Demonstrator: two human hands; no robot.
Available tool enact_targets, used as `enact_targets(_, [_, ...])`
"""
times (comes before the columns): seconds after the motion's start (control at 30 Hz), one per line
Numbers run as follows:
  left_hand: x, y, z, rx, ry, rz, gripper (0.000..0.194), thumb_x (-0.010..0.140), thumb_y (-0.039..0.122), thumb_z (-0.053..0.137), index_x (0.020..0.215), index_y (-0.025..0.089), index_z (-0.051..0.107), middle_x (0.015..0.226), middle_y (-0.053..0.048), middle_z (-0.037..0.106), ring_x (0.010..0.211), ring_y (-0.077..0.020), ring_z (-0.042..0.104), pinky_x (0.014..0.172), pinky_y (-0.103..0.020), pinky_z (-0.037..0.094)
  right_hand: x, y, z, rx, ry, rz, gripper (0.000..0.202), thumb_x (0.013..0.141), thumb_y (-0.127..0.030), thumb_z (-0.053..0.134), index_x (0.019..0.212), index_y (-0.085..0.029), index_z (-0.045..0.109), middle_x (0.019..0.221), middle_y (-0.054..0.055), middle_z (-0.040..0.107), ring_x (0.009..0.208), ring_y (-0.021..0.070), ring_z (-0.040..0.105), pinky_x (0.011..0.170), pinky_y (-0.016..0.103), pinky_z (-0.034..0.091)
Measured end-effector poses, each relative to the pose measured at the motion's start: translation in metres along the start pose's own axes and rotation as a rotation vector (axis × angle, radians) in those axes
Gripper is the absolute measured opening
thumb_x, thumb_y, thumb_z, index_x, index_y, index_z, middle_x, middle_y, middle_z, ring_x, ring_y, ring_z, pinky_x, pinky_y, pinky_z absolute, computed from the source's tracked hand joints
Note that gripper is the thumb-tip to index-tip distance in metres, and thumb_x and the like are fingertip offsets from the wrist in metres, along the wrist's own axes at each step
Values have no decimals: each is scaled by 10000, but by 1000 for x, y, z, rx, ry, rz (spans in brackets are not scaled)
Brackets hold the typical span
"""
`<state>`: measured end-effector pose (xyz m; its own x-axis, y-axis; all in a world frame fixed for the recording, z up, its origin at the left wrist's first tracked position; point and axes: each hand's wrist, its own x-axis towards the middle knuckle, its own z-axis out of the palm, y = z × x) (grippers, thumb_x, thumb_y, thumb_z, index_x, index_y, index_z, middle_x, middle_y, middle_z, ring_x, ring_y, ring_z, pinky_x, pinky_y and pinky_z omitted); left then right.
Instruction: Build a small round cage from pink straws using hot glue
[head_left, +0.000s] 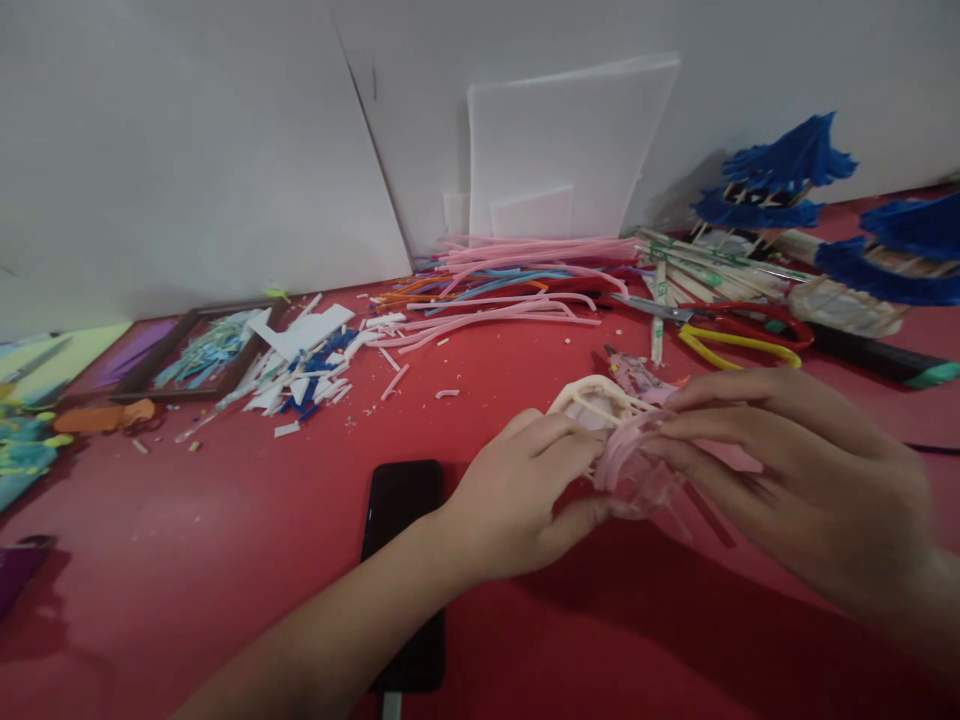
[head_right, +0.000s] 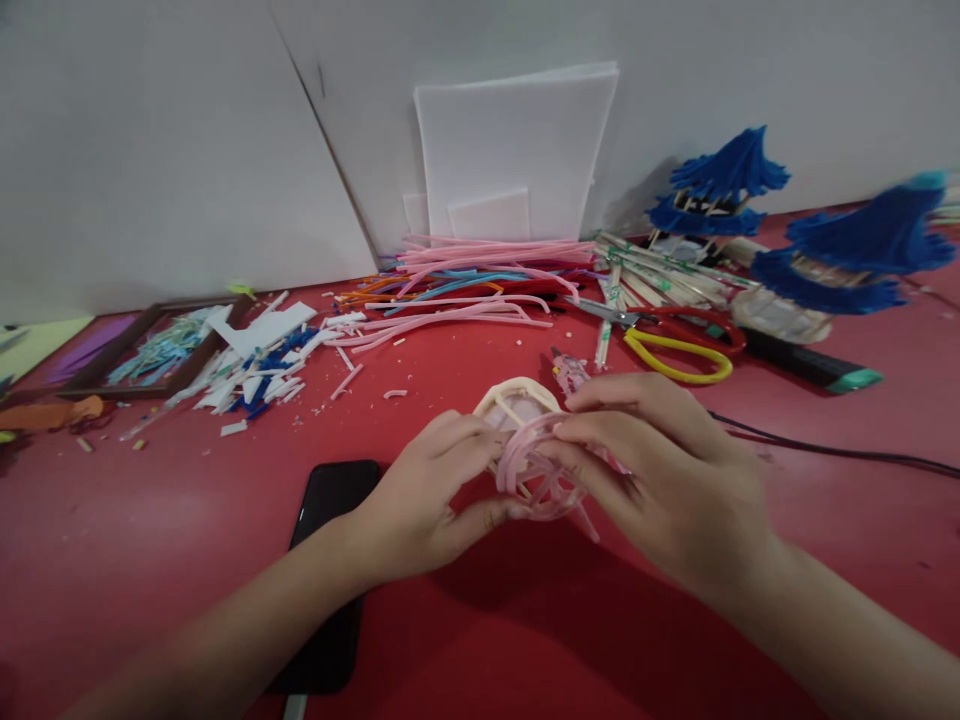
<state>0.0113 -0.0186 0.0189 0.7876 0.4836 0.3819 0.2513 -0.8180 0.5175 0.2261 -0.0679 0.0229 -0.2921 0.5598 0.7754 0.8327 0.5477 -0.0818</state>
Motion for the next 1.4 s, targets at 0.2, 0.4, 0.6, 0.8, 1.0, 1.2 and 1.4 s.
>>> enact_targets(0.2, [-2,3,4,42,18,30,185,962,308,587,987,129,629,989,-124,701,925,-242,625,825,-358,481,-1,-3,-2,54,1,1,67,905,-206,678,895,-241,622,902,33,690,812,159,684,728,305,579])
enact_targets(0.4, [1,12,-2,-213,69,-90,264,983,390,537,966,163,672,871,-71,737,783,-196,644,756,-322,508,0,-4,-2,101,-47,76,132,949,-305,620,839,-231,616,897,36,701,786,145,701,689,272,574])
enact_targets(0.6, [0,15,-1,-314,206,-228,168,931,316,632,928,176,726,868,-47,781,725,-151,681,695,-266,534,0,-5,-2,108,-54,53,121,942,-288,630,837,-240,595,861,30,683,745,140,696,638,258,568])
enact_targets(0.8, [0,15,0,-251,259,-127,119,889,245,657,859,170,745,721,-30,758,639,-141,665,633,-247,527,-3,-9,-2,165,-65,80,94,939,-294,641,867,-256,594,850,15,685,756,146,703,624,270,577])
enact_targets(1.0, [3,17,0,-311,275,-296,121,851,227,648,759,192,718,737,-22,772,636,-136,674,632,-249,538,-3,-8,-2,133,-46,126,19,942,-285,618,952,-286,634,928,29,704,785,178,712,671,313,597])
enact_targets(1.2, [2,17,2,-432,278,-314,65,843,244,652,812,186,645,754,-22,746,678,-136,692,678,-252,572,-1,-5,-4,94,-68,84,53,961,-267,585,938,-254,630,873,31,719,752,165,719,681,273,588])
enact_targets(1.4, [2,15,0,-490,276,-342,171,848,241,653,1005,179,624,840,-38,754,738,-152,745,715,-253,604,-1,-6,-4,98,-67,65,28,963,-251,588,958,-264,612,877,17,722,768,152,720,680,266,591])
